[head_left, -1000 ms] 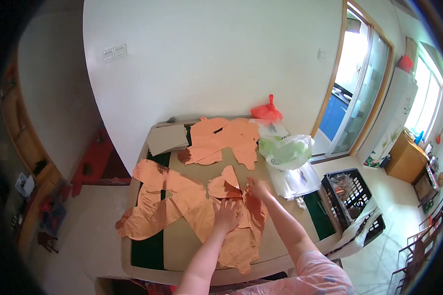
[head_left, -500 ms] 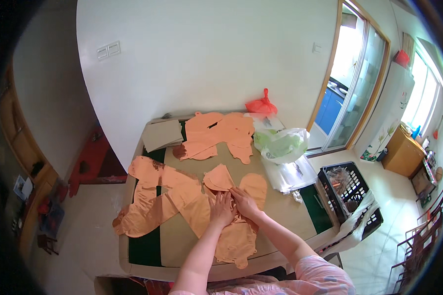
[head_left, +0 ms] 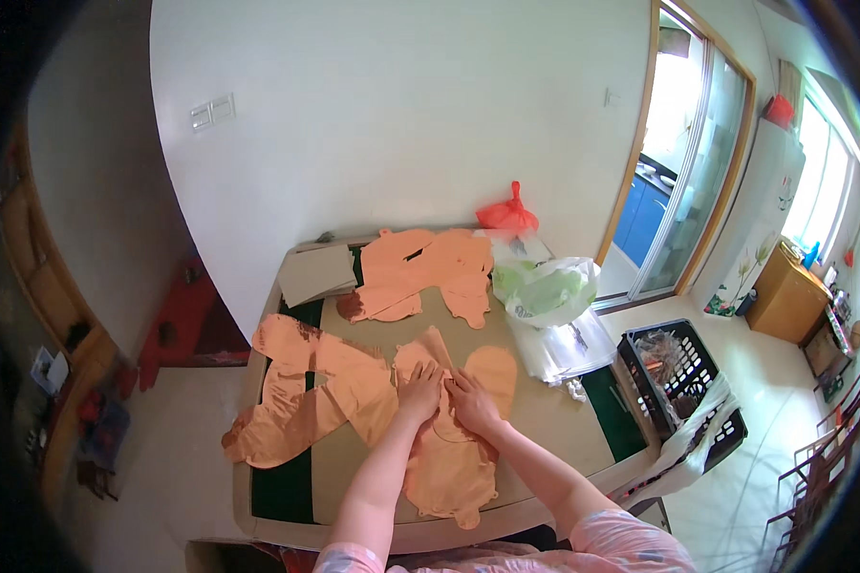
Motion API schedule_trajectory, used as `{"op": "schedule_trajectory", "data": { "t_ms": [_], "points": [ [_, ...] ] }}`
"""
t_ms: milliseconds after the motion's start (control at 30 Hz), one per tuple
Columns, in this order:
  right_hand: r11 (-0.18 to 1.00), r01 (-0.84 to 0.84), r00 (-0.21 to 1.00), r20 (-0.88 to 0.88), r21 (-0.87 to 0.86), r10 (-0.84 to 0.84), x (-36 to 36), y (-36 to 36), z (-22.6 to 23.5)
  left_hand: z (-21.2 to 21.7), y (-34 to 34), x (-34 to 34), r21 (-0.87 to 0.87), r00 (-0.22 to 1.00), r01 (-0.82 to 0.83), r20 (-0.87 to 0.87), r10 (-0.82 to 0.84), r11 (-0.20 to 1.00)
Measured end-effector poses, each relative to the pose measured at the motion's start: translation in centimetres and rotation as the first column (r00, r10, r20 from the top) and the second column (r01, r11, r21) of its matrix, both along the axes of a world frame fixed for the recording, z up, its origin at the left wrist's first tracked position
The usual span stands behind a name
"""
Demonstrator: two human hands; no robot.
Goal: Folding and organizing large rose gold foil balloons on a table.
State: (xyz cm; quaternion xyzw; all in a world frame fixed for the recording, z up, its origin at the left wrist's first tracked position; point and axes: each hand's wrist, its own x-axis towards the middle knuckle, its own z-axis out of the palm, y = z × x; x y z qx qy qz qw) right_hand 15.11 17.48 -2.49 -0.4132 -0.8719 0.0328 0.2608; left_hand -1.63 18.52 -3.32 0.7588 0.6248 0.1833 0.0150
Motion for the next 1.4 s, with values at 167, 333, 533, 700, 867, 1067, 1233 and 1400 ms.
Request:
{"op": "schedule_trajectory", "data": {
  "t_ms": [167,333,533,700,867,1067,1233,1400],
  "points": [
    [0.997,0.005,1.000,0.000,-0.073,-0.005,0.5,-0.5,0.4,1.6,-0.4,0.9,-0.117,0.998,-0.002,-0.063,-0.006,0.993],
    [0.998,0.008,1.000,-0.005,-0.057,-0.008,0.5,0.3,-0.4,-0.5,-1.9,2.3,0.035,0.997,-0.047,0.057,0.045,0.998],
    [0.825,0.433,0.819,-0.224,-0.364,-0.528,2.2,0.3,2.4,-0.4,-2.3,1.8,0.016,0.997,-0.067,0.028,0.066,0.998],
    [0.600,0.790,0.613,0.154,-0.125,-0.775,6.2,0.0,1.5,-0.5,-2.4,2.1,0.001,0.998,-0.060,0.013,0.060,0.998],
    [0.856,0.403,0.771,-0.383,-0.324,-0.508,6.9,1.7,-0.4,0.2,-2.0,2.6,-0.050,0.999,-0.052,-0.001,0.052,0.997],
    [0.910,-0.091,0.696,-0.680,-0.405,-0.233,4.1,-0.2,5.0,2.1,-3.1,2.4,-0.110,0.994,-0.017,-0.110,0.005,0.994],
    [0.934,0.152,0.983,-0.050,-0.324,-0.177,2.9,-1.8,2.3,-0.4,-2.2,1.6,-0.124,0.987,-0.054,-0.158,0.034,0.991],
    [0.977,-0.082,0.995,0.047,-0.194,0.093,2.7,-2.7,1.9,-2.5,-1.8,1.8,-0.084,0.952,-0.078,0.290,0.099,0.993]
  ]
}}
